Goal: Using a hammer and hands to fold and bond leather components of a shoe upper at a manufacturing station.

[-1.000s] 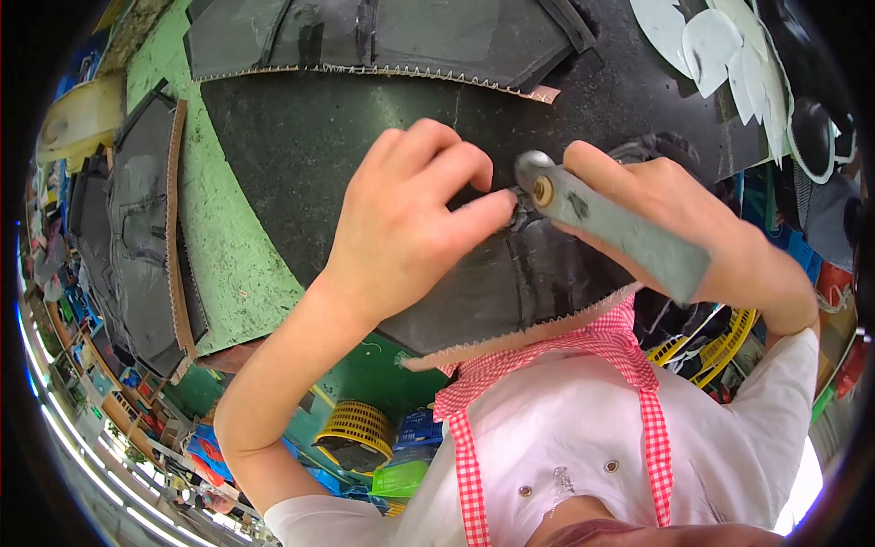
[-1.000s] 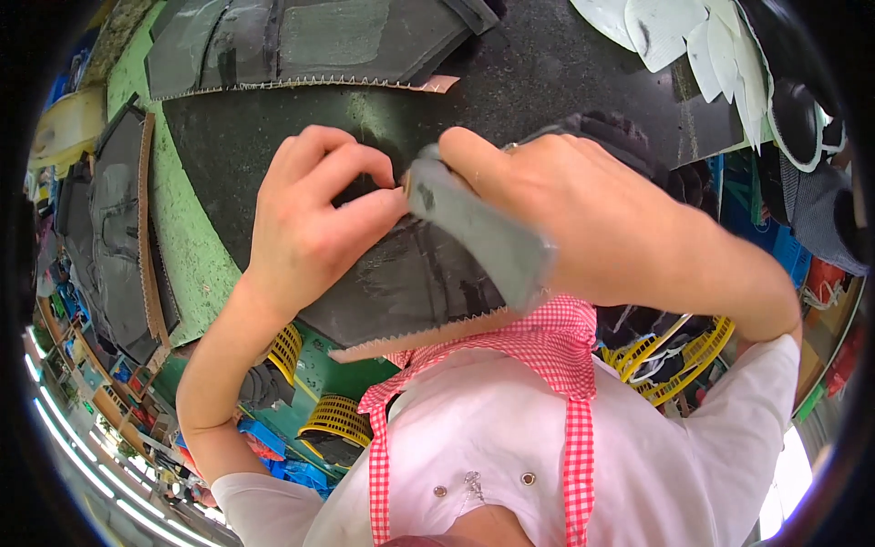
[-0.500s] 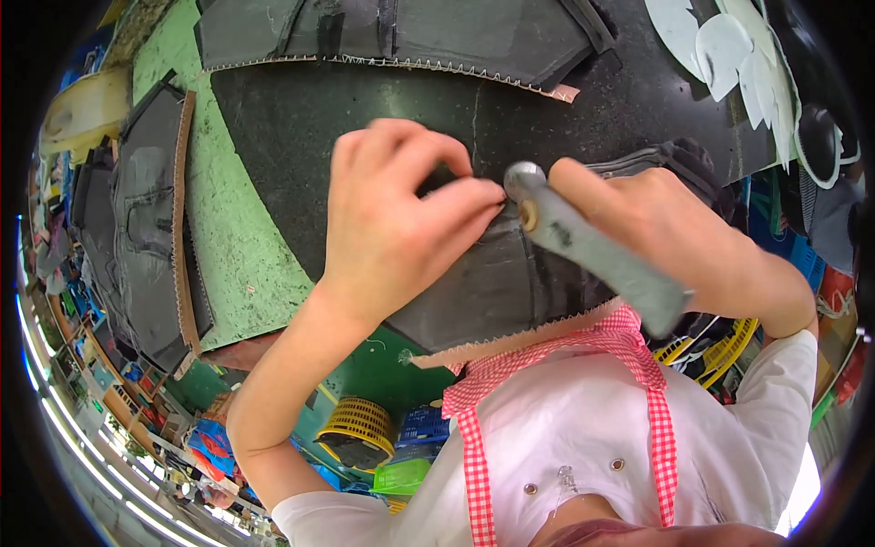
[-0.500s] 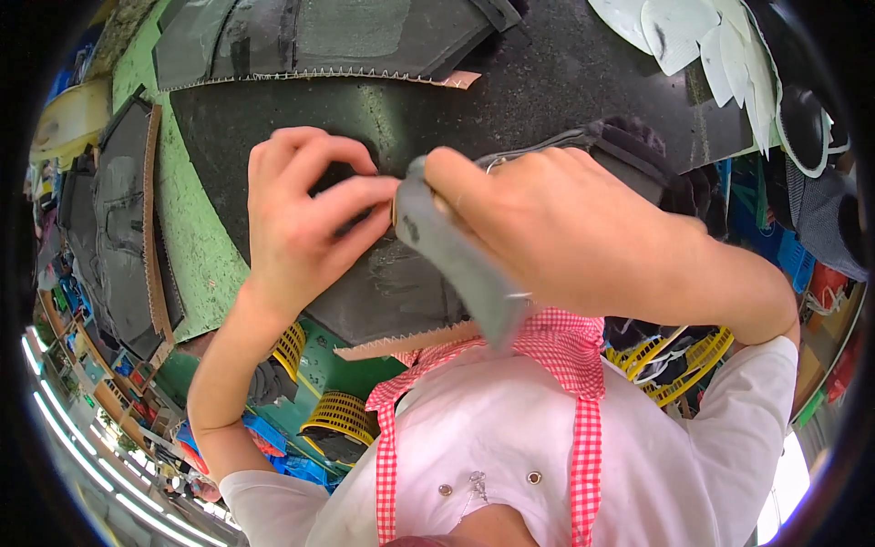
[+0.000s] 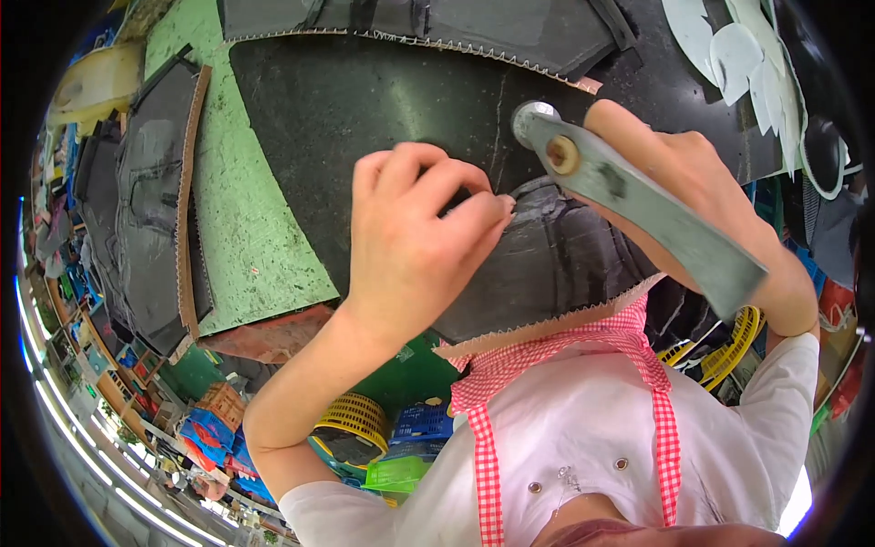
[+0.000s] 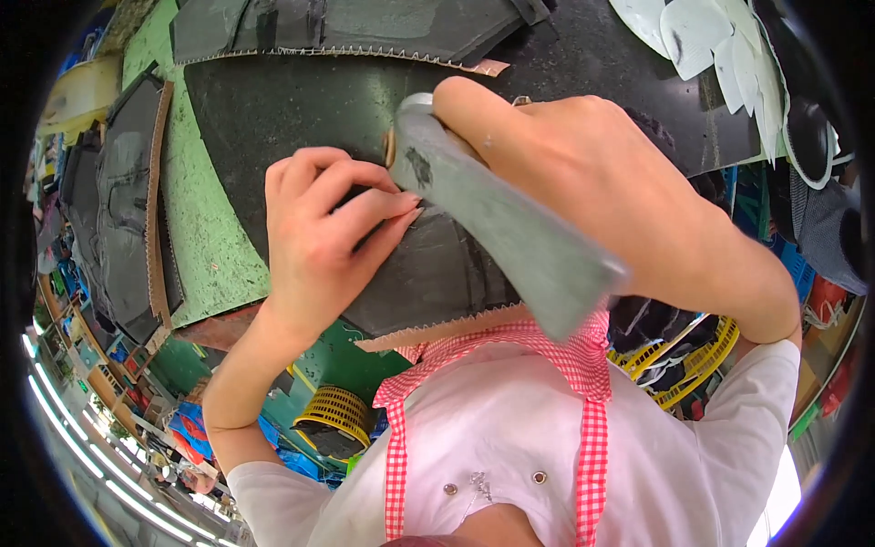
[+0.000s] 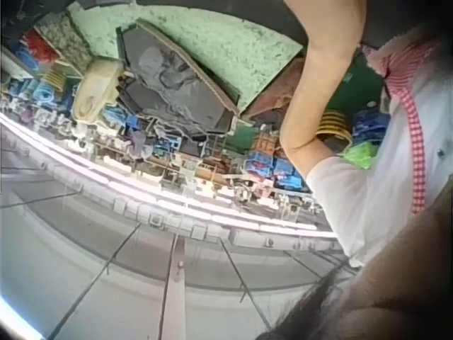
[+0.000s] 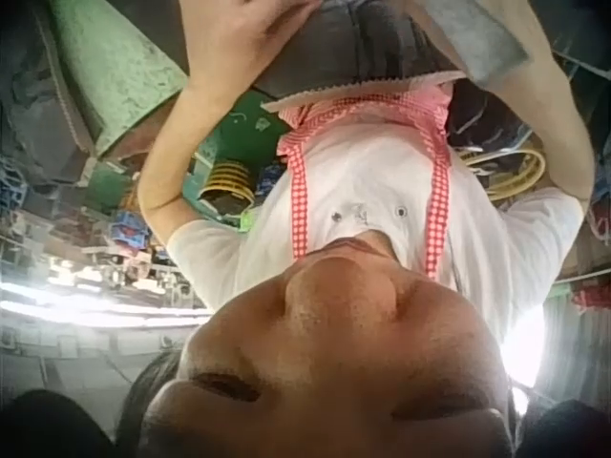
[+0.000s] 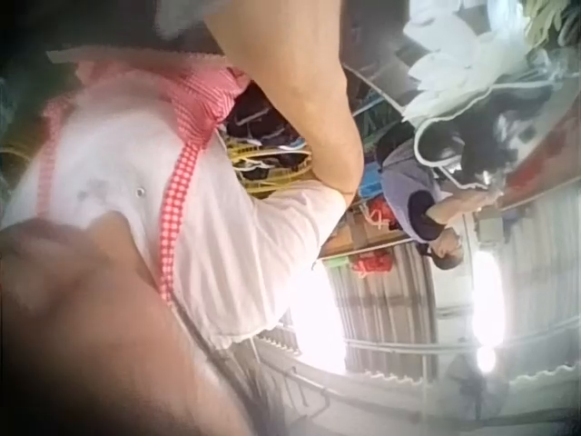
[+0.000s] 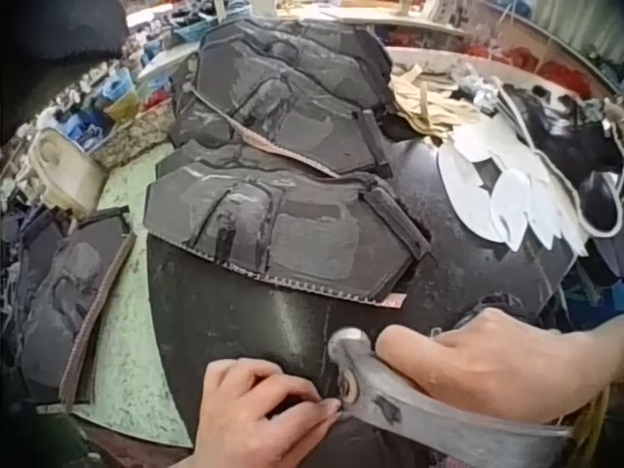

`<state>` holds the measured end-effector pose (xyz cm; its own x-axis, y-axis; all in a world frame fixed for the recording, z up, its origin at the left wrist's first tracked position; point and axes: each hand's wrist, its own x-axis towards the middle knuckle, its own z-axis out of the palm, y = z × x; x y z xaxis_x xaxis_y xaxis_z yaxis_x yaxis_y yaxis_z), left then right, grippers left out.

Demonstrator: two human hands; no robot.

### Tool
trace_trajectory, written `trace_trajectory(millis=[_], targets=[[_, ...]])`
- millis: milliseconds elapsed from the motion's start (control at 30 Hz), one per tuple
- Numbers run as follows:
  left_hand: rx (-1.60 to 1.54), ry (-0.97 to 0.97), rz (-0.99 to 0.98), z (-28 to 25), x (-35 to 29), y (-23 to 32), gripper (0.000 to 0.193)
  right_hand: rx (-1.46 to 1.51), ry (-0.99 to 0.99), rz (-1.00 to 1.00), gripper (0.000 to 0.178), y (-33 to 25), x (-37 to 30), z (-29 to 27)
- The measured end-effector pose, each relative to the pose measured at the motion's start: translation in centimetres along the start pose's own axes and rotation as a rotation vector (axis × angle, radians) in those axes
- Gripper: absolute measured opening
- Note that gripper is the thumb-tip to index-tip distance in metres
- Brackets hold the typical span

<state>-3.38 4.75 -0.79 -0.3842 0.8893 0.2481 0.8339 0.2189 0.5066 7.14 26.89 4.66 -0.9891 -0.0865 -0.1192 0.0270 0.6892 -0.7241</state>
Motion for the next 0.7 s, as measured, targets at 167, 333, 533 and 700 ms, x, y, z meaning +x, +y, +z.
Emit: trace_trajectory(millis=[167, 333, 533, 700], targets=[[0.120, 0.012, 0.042, 0.1, -0.1, 1.1, 0.011, -0.096, -0.186, -0.095, 0.043, -0.2, 0.6, -0.2], [0.049, -0.016, -0.038, -1.4, 0.5, 0.1, 0.017, -0.056, -0.243, 0.019, 0.042, -0.8, 0.1, 0.2], [0.104, 0.023, 0.123, -1.4, -0.2, -1.0, 0.020, -0.056, -0.226, 0.034, 0.036, -1.6, 0.8, 0.1], [0.022, -0.135, 0.103, -2.6, -0.3, -2.8, 0.020, -0.076, -0.368, 0.197, 0.036, -2.3, 1.7, 0.0]])
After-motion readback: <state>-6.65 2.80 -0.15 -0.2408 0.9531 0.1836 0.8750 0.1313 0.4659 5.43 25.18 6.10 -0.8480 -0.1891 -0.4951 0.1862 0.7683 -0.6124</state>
